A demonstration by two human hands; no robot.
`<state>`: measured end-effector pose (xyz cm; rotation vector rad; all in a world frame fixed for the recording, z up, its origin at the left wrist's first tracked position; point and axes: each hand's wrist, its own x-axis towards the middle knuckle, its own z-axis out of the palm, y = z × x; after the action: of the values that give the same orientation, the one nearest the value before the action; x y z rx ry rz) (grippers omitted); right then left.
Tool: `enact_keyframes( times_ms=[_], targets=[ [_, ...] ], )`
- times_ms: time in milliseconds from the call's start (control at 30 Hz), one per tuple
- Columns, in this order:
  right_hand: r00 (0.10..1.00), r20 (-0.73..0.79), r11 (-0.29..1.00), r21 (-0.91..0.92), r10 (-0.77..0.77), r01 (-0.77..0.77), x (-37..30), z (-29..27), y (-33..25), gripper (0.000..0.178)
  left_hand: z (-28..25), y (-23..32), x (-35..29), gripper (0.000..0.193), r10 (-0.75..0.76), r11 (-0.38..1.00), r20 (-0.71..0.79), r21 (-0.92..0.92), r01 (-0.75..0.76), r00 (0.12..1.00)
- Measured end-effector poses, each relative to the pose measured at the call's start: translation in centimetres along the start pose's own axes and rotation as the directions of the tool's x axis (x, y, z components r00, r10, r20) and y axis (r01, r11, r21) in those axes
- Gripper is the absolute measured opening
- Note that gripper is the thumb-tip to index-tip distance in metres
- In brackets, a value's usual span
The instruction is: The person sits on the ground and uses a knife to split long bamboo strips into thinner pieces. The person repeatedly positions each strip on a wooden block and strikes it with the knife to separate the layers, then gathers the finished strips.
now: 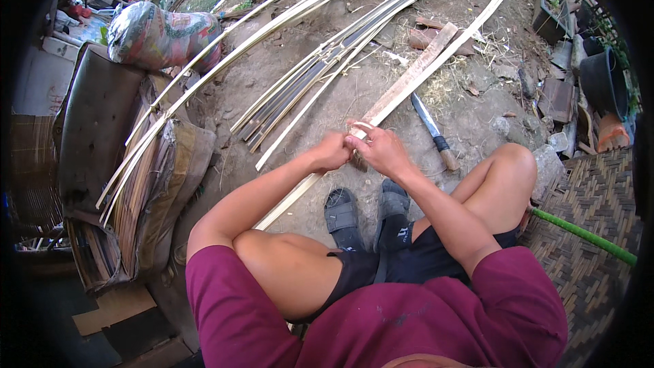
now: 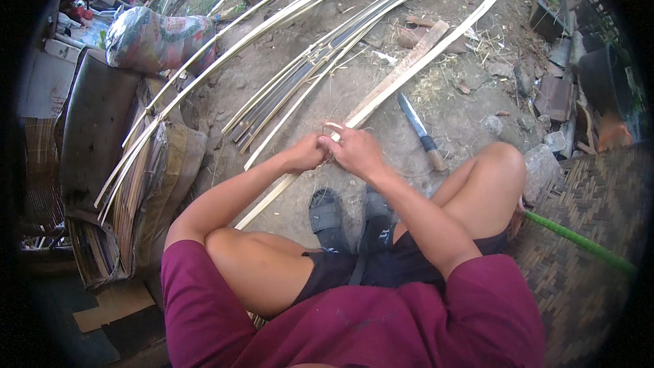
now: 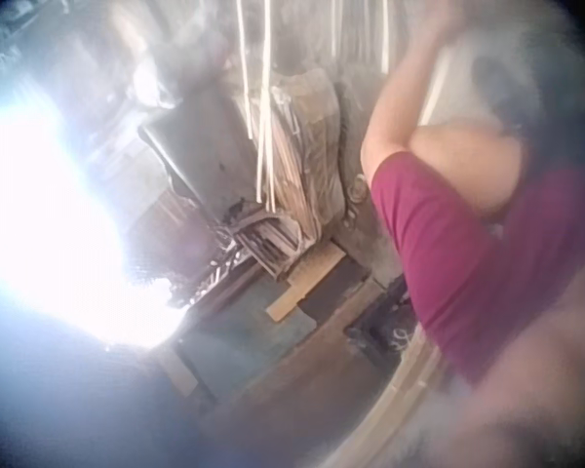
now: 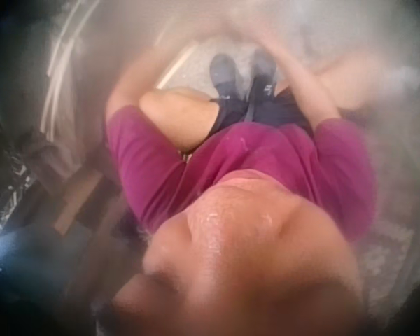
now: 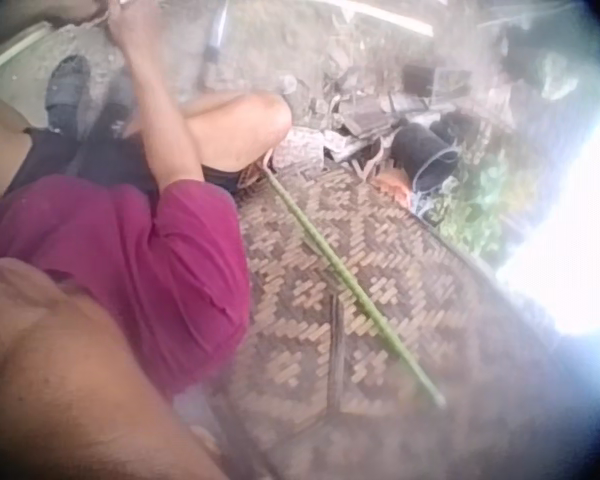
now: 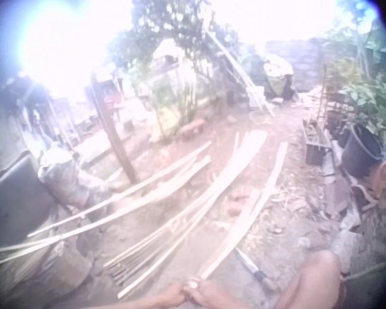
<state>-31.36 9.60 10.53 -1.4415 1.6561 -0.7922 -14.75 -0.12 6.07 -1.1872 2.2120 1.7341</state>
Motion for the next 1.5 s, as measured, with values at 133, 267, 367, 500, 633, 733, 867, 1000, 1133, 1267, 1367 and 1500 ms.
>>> enact_keyframes(
  times_ms=[133, 267, 367, 500, 633, 733, 867, 1000, 1133, 1267, 1367, 1500],
  targets=[
    [0.934, -0.291, 0.900, 0.316, -0.208, 0.299, 0.1, 2.8, 2.9, 0.033, -1.2, 3.2, -1.0, 0.014, -0.031, 0.963, 0.102, -0.262, 0.057, 0.994],
    [0.973, -0.168, 0.549, 0.834, 0.156, 0.056, -1.8, 6.2, 3.3, 0.019, -3.4, 3.3, -1.8, 0.017, -0.216, 0.794, 0.144, -0.549, 0.260, 0.966],
    [0.976, 0.028, 0.356, 0.929, 0.216, -0.105, -2.6, 5.9, 3.6, 0.022, -3.3, 3.0, -1.7, 0.021, -0.229, 0.786, 0.225, -0.531, 0.317, 0.947],
    [0.896, 0.194, 0.407, 0.838, 0.398, -0.363, -0.7, 0.2, 2.4, 0.029, -4.0, 1.6, -1.3, 0.020, -0.256, 0.812, 0.223, -0.478, 0.334, 0.941],
    [0.658, -0.724, 0.976, -0.103, -0.207, 0.194, -0.4, -3.4, 1.1, 0.048, -4.9, 0.6, -1.8, 0.018, -0.288, 0.828, 0.152, -0.457, 0.326, 0.946],
    [0.801, -0.485, 0.933, -0.254, -0.352, 0.256, -1.5, -0.3, 2.5, 0.059, -4.1, 1.6, -0.4, 0.015, -0.260, 0.852, 0.180, -0.419, 0.313, 0.949],
    [0.999, -0.028, 0.999, -0.035, 0.031, -0.032, -1.3, 2.4, 3.0, 0.054, -3.3, 2.1, -0.5, 0.014, -0.244, 0.836, 0.193, -0.455, 0.307, 0.950],
    [0.973, 0.150, 0.917, 0.336, 0.175, -0.217, -1.0, 2.6, 4.9, 0.037, -3.4, 1.6, -0.6, 0.019, -0.190, 0.833, 0.178, -0.491, 0.254, 0.966],
    [0.988, 0.093, 0.961, 0.236, 0.126, -0.145, -0.6, 1.4, 4.2, 0.030, -3.3, 1.1, -0.3, 0.021, -0.173, 0.834, 0.191, -0.493, 0.247, 0.966],
    [0.983, 0.156, 0.957, 0.258, 0.092, -0.131, -1.2, -0.8, 2.0, 0.026, -2.3, 1.9, -0.5, 0.023, -0.206, 0.851, 0.179, -0.453, 0.267, 0.962],
    [0.993, -0.048, 0.979, 0.166, -0.111, 0.118, -1.5, -0.8, 2.4, 0.021, -2.6, 2.0, -0.1, 0.023, -0.178, 0.831, 0.239, -0.483, 0.276, 0.955],
    [0.913, -0.332, 0.971, -0.113, -0.236, 0.210, -1.5, -0.8, 1.6, 0.017, -2.8, 1.4, 0.0, 0.018, -0.197, 0.828, 0.221, -0.484, 0.282, 0.955]
  ],
)
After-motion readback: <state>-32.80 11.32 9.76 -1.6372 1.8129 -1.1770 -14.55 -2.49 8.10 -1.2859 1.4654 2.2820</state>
